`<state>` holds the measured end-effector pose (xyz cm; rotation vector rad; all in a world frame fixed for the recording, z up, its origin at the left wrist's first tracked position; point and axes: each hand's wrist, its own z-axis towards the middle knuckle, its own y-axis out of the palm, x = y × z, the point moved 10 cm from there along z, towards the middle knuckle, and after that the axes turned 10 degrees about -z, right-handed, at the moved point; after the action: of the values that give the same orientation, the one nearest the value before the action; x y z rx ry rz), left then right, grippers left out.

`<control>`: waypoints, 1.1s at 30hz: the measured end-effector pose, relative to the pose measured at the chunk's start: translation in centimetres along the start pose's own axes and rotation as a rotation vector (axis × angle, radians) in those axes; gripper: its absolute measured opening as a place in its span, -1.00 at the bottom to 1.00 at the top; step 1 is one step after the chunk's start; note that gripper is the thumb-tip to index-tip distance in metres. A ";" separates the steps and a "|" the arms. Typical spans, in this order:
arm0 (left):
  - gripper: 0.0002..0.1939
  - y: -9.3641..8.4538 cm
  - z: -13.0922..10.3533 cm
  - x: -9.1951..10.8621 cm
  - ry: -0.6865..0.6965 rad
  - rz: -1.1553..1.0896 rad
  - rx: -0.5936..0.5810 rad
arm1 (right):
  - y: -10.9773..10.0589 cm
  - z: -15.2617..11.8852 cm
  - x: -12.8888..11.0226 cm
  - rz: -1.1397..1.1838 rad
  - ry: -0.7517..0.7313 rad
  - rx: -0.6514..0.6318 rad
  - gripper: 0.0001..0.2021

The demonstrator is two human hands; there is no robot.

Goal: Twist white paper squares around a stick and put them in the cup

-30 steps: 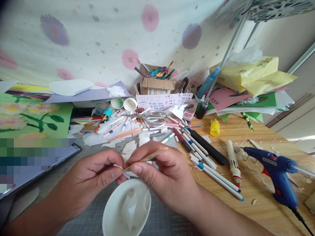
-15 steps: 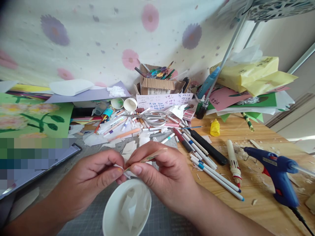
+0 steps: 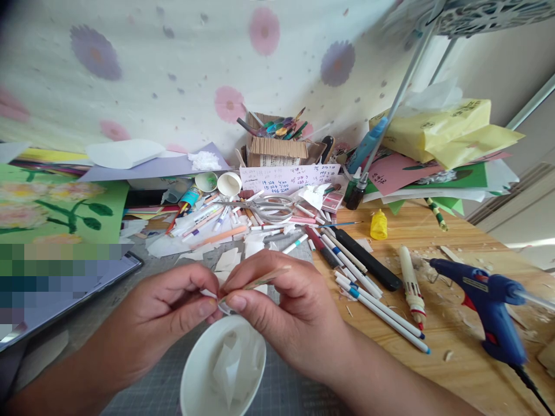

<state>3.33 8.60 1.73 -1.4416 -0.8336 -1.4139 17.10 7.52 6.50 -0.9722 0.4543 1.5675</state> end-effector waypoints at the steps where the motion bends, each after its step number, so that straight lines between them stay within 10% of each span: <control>1: -0.87 0.0 0.0 0.1 0.004 0.006 0.003 | 0.0 0.0 0.0 -0.005 -0.002 0.000 -0.88; 33: -0.89 0.0 -0.2 0.1 0.017 -0.013 -0.013 | -0.1 -0.2 -0.1 -0.041 -0.021 -0.016 -0.85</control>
<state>3.33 8.43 1.84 -1.4346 -0.8262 -1.4418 17.25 7.34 6.54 -0.9705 0.4049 1.5449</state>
